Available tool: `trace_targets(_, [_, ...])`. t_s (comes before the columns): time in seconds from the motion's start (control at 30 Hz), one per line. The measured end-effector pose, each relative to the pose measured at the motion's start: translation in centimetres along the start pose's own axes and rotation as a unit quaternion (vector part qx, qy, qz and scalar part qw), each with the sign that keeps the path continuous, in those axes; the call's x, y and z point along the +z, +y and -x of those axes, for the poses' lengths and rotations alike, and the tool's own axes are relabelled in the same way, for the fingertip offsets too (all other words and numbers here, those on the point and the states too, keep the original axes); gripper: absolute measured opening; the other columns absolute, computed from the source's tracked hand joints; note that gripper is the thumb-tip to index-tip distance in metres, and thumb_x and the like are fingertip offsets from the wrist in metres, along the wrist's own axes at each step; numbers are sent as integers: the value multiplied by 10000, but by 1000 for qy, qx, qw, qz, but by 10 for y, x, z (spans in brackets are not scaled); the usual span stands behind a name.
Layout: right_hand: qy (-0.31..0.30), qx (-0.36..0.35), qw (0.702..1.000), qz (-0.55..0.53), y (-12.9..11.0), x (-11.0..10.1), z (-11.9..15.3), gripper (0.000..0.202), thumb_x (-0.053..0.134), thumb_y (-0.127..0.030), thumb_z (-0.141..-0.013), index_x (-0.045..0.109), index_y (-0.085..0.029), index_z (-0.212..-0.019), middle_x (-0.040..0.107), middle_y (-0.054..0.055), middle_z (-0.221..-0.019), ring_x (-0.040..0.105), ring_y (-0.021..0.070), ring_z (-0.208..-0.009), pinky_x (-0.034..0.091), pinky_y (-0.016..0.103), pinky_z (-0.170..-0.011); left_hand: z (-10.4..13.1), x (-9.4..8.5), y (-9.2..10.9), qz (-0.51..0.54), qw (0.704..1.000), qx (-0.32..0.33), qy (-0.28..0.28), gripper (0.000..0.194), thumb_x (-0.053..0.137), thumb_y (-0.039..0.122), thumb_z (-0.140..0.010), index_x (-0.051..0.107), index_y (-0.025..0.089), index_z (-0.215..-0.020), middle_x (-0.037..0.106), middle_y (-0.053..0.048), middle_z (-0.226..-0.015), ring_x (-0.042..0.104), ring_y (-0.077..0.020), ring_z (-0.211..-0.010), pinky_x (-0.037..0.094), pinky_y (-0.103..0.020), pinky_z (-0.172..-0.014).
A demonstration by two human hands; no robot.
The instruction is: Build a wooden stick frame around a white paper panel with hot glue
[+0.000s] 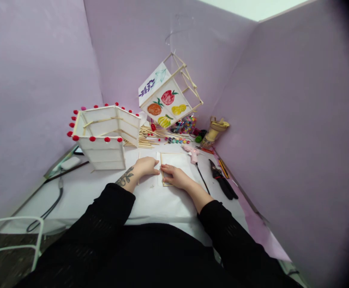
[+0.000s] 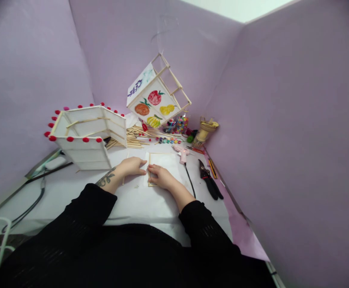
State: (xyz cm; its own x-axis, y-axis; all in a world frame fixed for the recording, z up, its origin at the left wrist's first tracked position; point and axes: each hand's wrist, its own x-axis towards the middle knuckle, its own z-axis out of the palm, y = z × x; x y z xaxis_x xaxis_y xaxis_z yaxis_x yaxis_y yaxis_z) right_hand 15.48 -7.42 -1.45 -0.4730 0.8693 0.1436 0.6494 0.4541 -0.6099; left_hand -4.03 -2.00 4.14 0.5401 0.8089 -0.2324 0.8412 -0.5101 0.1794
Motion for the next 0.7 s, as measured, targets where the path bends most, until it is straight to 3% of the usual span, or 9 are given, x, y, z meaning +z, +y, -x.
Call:
trace_targets(0.17, [-1,2,1000,8,-4,0,1,573,688,-308,-786,566,-151,-1324,506,153,-1398,424,278,-1337,315,437,-1126,2,-1,0,-1,1000,-2,3,572,610,528,-744,597,255,-1246,639,-101,-1230,605,-274,-1087,479,-322,-844])
trace_targets(0.27, [-5,19,999,34,-11,-8,3,491,608,-192,-806,594,-158,-1296,516,128,-1393,472,260,-1302,350,400,-1108,2,-2,0,17,1000,-8,8,527,596,520,-756,623,258,-1213,659,-86,-1206,618,-261,-1069,481,-314,-844])
trace_targets(0.37, [12,81,993,86,-16,-27,0,467,519,-74,-781,654,-173,-1217,562,98,-1349,529,260,-1248,384,392,-1082,1,-2,1,40,997,-30,51,373,525,435,-826,686,252,-1109,689,-67,-1145,626,-237,-1053,472,-297,-858])
trace_targets(0.5, [11,130,980,152,-12,-46,-19,372,533,-99,-800,694,-169,-1129,611,103,-1294,571,263,-1195,419,360,-1039,-3,1,4,39,991,-53,117,370,461,371,-869,682,240,-1135,663,-85,-1171,614,-241,-1067,470,-304,-865])
trace_targets(0.6, [4,119,974,191,-5,-42,-41,308,549,-169,-845,679,-137,-1123,614,130,-1285,568,254,-1189,418,322,-1019,-6,6,2,13,992,-52,110,408,484,405,-854,638,267,-1205,644,-94,-1167,621,-246,-1040,476,-316,-855])
trace_targets(0.7, [10,109,971,211,4,-27,-58,338,454,-142,-905,621,-90,-1195,546,167,-1355,486,231,-1274,335,318,-1083,-7,9,-1,-10,995,-45,84,424,496,430,-843,611,300,-1229,639,-92,-1125,634,-246,-992,484,-324,-829])
